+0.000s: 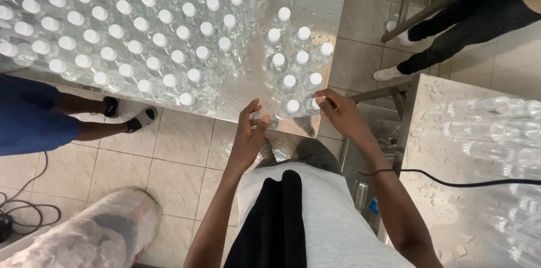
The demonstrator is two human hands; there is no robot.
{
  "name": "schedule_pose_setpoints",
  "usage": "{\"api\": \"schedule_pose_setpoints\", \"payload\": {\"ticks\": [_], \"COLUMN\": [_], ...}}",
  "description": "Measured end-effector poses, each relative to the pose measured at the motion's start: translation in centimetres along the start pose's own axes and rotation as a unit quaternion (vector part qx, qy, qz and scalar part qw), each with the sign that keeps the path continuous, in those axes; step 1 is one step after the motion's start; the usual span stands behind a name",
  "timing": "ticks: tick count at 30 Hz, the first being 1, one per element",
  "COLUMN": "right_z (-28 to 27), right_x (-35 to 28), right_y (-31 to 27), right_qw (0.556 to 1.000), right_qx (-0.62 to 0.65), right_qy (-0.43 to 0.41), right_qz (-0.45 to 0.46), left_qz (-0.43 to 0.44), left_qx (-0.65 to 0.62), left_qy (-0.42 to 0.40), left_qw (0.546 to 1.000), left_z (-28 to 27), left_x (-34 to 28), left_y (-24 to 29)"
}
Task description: Manually screwing plastic caps onto water bottles at a production facility.
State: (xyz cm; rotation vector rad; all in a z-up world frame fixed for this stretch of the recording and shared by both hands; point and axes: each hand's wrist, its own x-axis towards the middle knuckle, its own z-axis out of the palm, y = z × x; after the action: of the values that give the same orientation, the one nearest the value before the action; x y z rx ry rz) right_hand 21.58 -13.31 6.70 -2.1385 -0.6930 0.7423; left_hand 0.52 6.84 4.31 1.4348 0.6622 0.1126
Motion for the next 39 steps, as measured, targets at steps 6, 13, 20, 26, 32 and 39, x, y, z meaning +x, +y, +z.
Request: {"api": "schedule_pose_setpoints", "payload": {"ticks": [6,13,20,26,32,39], "right_z": [-0.4,-8.1,-8.0,-1.7,-2.9,-14.6], "right_x": [1.7,5.6,20.5,28.3,31.7,17.7], "right_y": [1.9,-5.8,-9.4,-5.6,-4.3,-19.4], "right_qw": [0.996,0.968,0.925,0.851,0.896,0.89], "right_qx": [0.078,-0.072,-0.282,-0.403,-0.281,-0.211], "right_qy": [-0.033,-0.242,-0.103,-0.219,-0.135,-0.094], "right_qz": [0.012,-0.003,-0.233,-0.256,-0.315,-0.394], "left_qz": [-0.012,-0.038,-0.058,-0.126,-0.054,0.144], "left_qx": [0.015,-0.027,-0.034,-0.074,-0.091,0.049], "left_qy": [0.004,0.1,0.235,0.361,0.377,0.301], "left_qw": [1.0,0.994,0.97,0.921,0.92,0.941], "left_z": [0.6,2.2,5.1,9.1,9.5,6.5], "left_x": [0.9,1.9,1.1,-0.2,-0.2,3.2], "left_y": [-0.3,1.5,6.6,8.8,7.6,13.4]}}
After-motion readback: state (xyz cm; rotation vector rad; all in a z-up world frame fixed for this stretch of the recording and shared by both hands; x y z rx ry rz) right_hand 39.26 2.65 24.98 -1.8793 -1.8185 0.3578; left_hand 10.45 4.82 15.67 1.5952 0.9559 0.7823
